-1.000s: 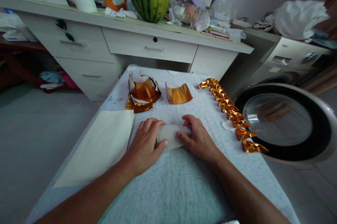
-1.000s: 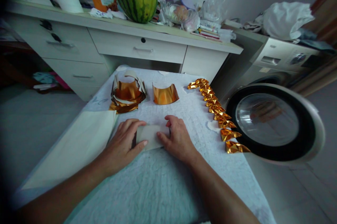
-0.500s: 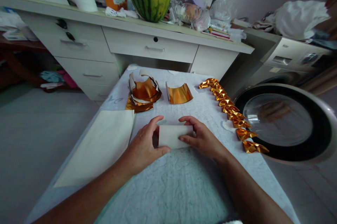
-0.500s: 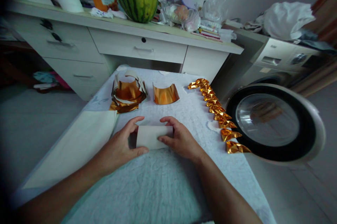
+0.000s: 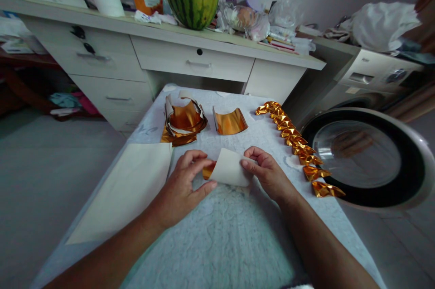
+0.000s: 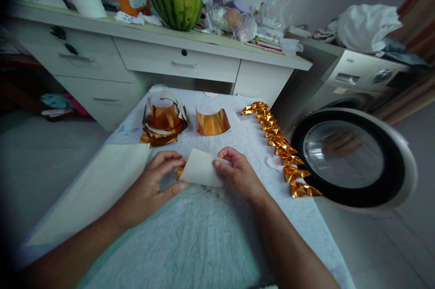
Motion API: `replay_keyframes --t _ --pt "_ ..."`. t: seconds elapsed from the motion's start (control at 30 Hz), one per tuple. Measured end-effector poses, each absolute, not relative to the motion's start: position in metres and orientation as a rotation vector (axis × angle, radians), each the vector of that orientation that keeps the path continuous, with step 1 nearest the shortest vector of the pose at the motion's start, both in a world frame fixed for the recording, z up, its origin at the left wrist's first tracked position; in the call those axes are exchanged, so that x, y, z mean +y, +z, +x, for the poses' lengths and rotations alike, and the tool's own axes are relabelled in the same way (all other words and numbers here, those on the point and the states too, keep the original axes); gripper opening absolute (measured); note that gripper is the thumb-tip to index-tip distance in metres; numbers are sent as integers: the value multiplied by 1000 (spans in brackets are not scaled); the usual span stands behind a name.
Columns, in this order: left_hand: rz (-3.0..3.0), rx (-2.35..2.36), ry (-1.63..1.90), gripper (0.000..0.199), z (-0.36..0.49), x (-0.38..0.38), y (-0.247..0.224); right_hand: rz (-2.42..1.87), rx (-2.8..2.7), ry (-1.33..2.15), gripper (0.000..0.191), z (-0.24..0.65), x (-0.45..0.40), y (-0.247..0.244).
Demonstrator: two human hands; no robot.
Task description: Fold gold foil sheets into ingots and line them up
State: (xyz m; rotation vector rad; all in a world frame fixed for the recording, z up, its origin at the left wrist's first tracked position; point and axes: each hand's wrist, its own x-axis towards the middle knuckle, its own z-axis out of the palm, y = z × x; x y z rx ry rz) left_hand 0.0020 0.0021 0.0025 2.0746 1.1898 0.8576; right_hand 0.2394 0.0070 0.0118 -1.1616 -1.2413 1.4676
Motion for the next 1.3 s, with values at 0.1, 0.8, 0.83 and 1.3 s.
replay_keyframes --t 0.1,0.8,0.83,1.3 --pt "2146 1232 853 11 0 3 6 -1154 -1192 1468 31 240 8 11" --pt "1585 1272 1026 16 2 2 7 -888 -1207 1744 37 224 5 8" --pt "1562 1262 1024 16 2 1 8 -889 -1200 1742 37 224 5 8" --pt "947 994 1007 39 8 6 10 -964 -1217 1539 39 221 2 7"
